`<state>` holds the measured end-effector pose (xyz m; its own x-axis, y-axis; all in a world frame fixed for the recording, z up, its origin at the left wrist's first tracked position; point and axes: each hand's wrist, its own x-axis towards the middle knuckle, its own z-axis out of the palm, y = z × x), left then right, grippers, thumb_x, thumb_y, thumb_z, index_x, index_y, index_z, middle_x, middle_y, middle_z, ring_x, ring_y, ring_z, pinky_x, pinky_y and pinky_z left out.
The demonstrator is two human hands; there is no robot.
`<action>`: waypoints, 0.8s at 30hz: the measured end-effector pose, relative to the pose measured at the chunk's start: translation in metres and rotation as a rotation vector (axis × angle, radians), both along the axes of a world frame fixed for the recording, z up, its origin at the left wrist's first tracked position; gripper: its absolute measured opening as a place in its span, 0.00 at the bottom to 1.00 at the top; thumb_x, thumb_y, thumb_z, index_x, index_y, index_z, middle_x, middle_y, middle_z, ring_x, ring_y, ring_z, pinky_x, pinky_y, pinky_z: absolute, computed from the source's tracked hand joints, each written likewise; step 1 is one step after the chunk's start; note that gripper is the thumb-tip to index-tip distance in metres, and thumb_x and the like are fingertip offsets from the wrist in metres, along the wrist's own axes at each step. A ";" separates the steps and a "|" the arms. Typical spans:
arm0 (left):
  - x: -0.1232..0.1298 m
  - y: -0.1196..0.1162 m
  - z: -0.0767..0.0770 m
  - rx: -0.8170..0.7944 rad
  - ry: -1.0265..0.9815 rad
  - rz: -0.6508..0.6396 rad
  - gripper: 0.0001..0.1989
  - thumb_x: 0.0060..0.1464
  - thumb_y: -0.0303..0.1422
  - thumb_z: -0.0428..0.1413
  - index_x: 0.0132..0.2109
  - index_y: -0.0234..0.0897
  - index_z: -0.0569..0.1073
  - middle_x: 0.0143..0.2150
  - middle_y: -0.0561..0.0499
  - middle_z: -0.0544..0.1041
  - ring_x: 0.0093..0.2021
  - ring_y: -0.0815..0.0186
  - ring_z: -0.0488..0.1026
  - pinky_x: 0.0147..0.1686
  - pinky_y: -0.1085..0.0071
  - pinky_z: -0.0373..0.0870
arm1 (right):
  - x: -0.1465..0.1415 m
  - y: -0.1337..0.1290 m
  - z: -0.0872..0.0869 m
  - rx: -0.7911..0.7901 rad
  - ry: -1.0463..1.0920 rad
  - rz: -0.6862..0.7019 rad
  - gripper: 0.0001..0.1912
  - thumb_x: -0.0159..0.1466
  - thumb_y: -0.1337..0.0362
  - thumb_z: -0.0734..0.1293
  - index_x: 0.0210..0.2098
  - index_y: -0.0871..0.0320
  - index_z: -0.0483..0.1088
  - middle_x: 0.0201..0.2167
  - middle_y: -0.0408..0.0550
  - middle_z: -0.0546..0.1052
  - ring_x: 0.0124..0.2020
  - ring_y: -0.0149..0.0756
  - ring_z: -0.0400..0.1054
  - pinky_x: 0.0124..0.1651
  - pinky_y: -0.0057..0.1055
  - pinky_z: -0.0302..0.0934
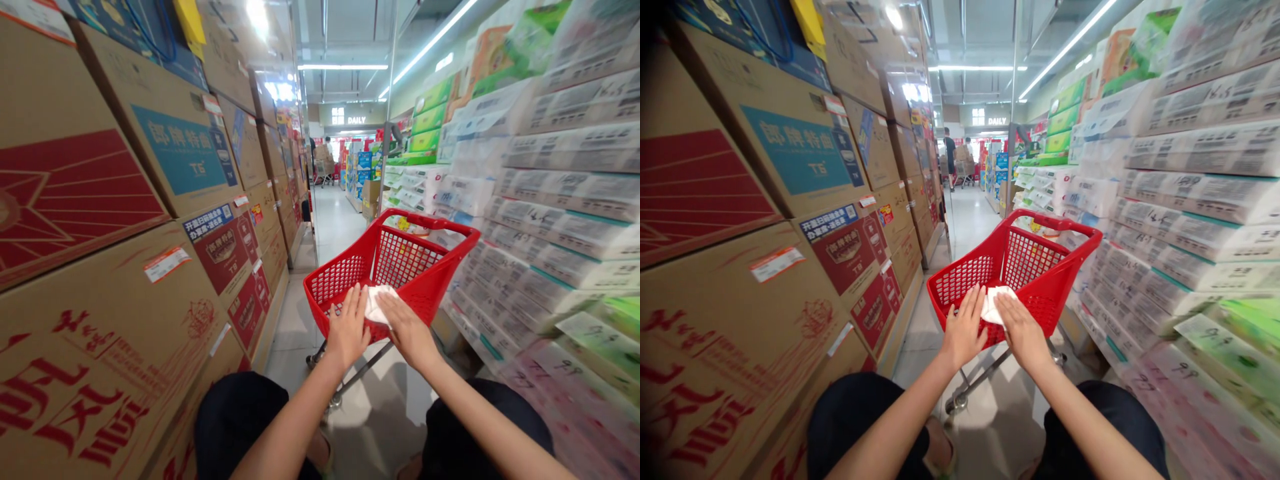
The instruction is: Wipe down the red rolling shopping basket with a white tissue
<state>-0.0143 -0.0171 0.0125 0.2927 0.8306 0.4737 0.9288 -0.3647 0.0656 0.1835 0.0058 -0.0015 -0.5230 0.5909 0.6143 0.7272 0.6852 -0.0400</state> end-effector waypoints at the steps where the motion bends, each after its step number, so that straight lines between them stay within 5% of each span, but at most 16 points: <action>1: 0.000 -0.002 0.000 0.007 0.004 0.006 0.51 0.58 0.32 0.53 0.77 0.41 0.29 0.79 0.46 0.41 0.78 0.53 0.39 0.68 0.44 0.57 | -0.009 -0.008 0.000 -0.014 0.000 0.019 0.48 0.62 0.78 0.60 0.77 0.51 0.40 0.73 0.52 0.58 0.74 0.44 0.51 0.73 0.51 0.55; 5: -0.005 -0.011 0.003 0.016 0.028 0.004 0.50 0.58 0.32 0.54 0.77 0.42 0.31 0.79 0.46 0.41 0.78 0.55 0.37 0.69 0.46 0.56 | -0.005 -0.009 0.007 -0.033 -0.072 0.117 0.47 0.63 0.77 0.60 0.77 0.51 0.40 0.73 0.51 0.59 0.74 0.43 0.51 0.74 0.52 0.53; 13: 0.005 -0.022 0.006 -0.018 0.109 0.014 0.52 0.60 0.37 0.57 0.77 0.42 0.30 0.79 0.43 0.34 0.78 0.53 0.35 0.67 0.45 0.59 | 0.080 0.062 0.005 0.044 -0.023 -0.034 0.45 0.63 0.79 0.55 0.76 0.50 0.42 0.76 0.47 0.53 0.76 0.41 0.44 0.75 0.51 0.50; 24: 0.038 -0.028 0.006 0.033 0.107 0.095 0.53 0.59 0.39 0.59 0.77 0.43 0.32 0.79 0.39 0.36 0.78 0.48 0.33 0.66 0.39 0.59 | 0.052 0.049 -0.007 -0.023 0.115 -0.049 0.46 0.62 0.81 0.53 0.76 0.50 0.42 0.76 0.48 0.52 0.77 0.39 0.39 0.76 0.52 0.47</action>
<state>0.0241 -0.0455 0.0180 0.2638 0.8415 0.4714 0.9603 -0.2750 -0.0465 0.2350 0.0544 -0.0085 -0.4203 0.6286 0.6544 0.7495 0.6470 -0.1401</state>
